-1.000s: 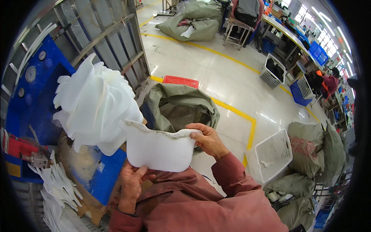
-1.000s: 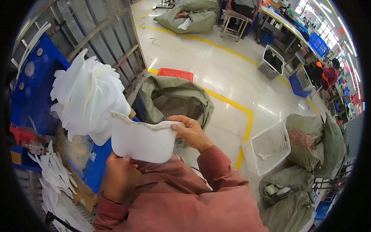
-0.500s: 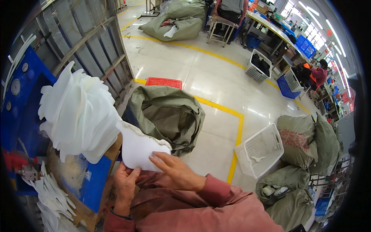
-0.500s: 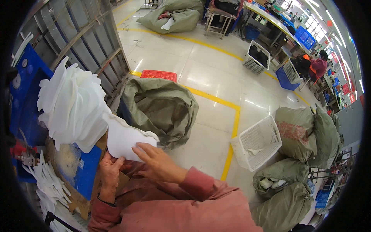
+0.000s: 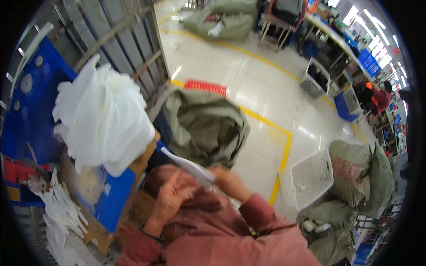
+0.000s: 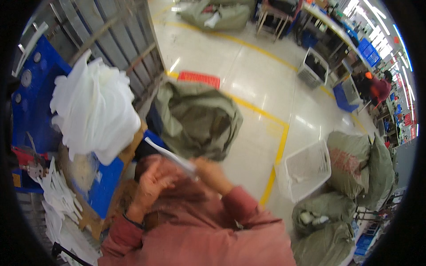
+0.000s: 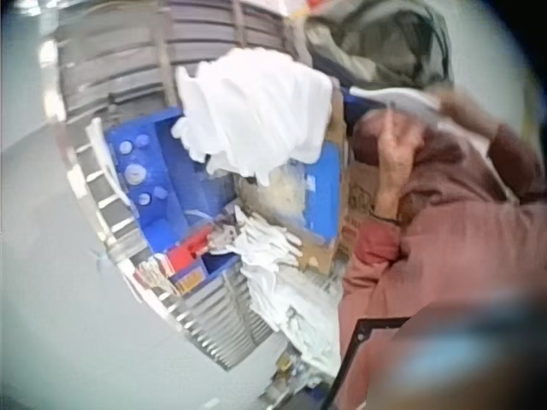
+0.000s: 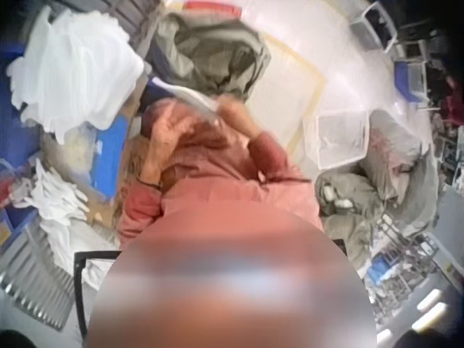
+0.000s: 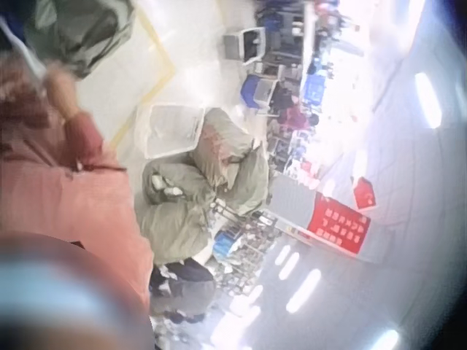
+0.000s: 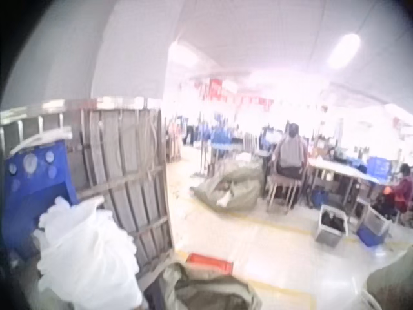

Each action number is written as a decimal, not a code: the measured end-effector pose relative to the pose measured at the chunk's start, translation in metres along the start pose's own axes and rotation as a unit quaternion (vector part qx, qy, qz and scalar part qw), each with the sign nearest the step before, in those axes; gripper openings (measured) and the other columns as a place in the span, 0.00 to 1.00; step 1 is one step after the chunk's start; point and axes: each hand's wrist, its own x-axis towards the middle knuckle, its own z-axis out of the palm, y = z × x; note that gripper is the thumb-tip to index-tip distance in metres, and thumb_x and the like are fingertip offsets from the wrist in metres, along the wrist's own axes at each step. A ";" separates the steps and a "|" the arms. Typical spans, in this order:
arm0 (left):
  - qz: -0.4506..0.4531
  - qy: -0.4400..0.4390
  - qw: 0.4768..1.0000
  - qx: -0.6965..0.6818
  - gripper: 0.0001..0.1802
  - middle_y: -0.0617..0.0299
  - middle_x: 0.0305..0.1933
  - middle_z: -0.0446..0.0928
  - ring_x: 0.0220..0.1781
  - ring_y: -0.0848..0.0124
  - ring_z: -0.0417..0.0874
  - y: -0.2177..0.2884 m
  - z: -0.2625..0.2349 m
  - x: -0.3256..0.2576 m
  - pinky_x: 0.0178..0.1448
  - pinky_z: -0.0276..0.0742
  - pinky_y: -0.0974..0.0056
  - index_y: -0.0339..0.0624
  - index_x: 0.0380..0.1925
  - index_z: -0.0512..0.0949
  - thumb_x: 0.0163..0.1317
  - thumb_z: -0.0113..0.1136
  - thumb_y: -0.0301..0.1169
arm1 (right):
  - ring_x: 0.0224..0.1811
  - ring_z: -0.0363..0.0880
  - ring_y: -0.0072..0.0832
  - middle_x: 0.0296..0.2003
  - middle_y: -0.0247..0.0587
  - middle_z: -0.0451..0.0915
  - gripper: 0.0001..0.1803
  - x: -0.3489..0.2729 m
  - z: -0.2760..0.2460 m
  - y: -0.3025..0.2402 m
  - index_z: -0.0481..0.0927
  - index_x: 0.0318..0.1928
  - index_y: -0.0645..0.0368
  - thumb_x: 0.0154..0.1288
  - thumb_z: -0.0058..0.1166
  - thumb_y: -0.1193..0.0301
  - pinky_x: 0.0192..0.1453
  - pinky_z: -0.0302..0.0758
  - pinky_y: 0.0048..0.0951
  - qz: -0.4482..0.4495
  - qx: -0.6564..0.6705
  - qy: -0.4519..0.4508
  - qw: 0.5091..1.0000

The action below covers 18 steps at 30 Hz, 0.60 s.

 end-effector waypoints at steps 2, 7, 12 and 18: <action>-0.005 0.028 0.999 -0.038 0.35 0.54 0.61 0.81 0.55 0.69 0.86 0.001 -0.013 -0.009 0.55 0.85 0.66 0.39 0.77 0.62 0.73 0.62 0.23 | 0.39 0.85 0.46 0.39 0.48 0.86 0.13 0.002 -0.039 0.033 0.83 0.51 0.58 0.67 0.61 0.71 0.43 0.81 0.42 0.164 0.065 -0.022 0.984; -0.038 0.069 0.997 -0.006 0.28 0.51 0.62 0.81 0.56 0.65 0.87 0.002 -0.042 -0.029 0.55 0.87 0.62 0.36 0.73 0.68 0.74 0.60 0.24 | 0.38 0.83 0.19 0.39 0.33 0.87 0.13 0.010 -0.198 0.064 0.84 0.49 0.62 0.73 0.62 0.65 0.43 0.81 0.27 0.271 0.203 0.168 0.926; -0.092 0.087 0.992 0.022 0.25 0.50 0.62 0.81 0.57 0.63 0.87 -0.001 -0.040 -0.034 0.56 0.87 0.60 0.34 0.70 0.71 0.75 0.59 0.25 | 0.55 0.85 0.28 0.55 0.40 0.84 0.19 -0.003 -0.274 0.070 0.77 0.64 0.58 0.79 0.55 0.63 0.59 0.83 0.34 0.104 0.450 0.351 0.815; -0.094 0.112 0.989 -0.006 0.24 0.49 0.61 0.82 0.56 0.62 0.87 -0.013 -0.036 -0.035 0.56 0.88 0.60 0.35 0.69 0.73 0.74 0.58 0.24 | 0.50 0.85 0.41 0.47 0.48 0.86 0.20 -0.134 -0.081 0.204 0.83 0.52 0.58 0.76 0.51 0.55 0.58 0.81 0.43 0.527 0.031 0.155 0.835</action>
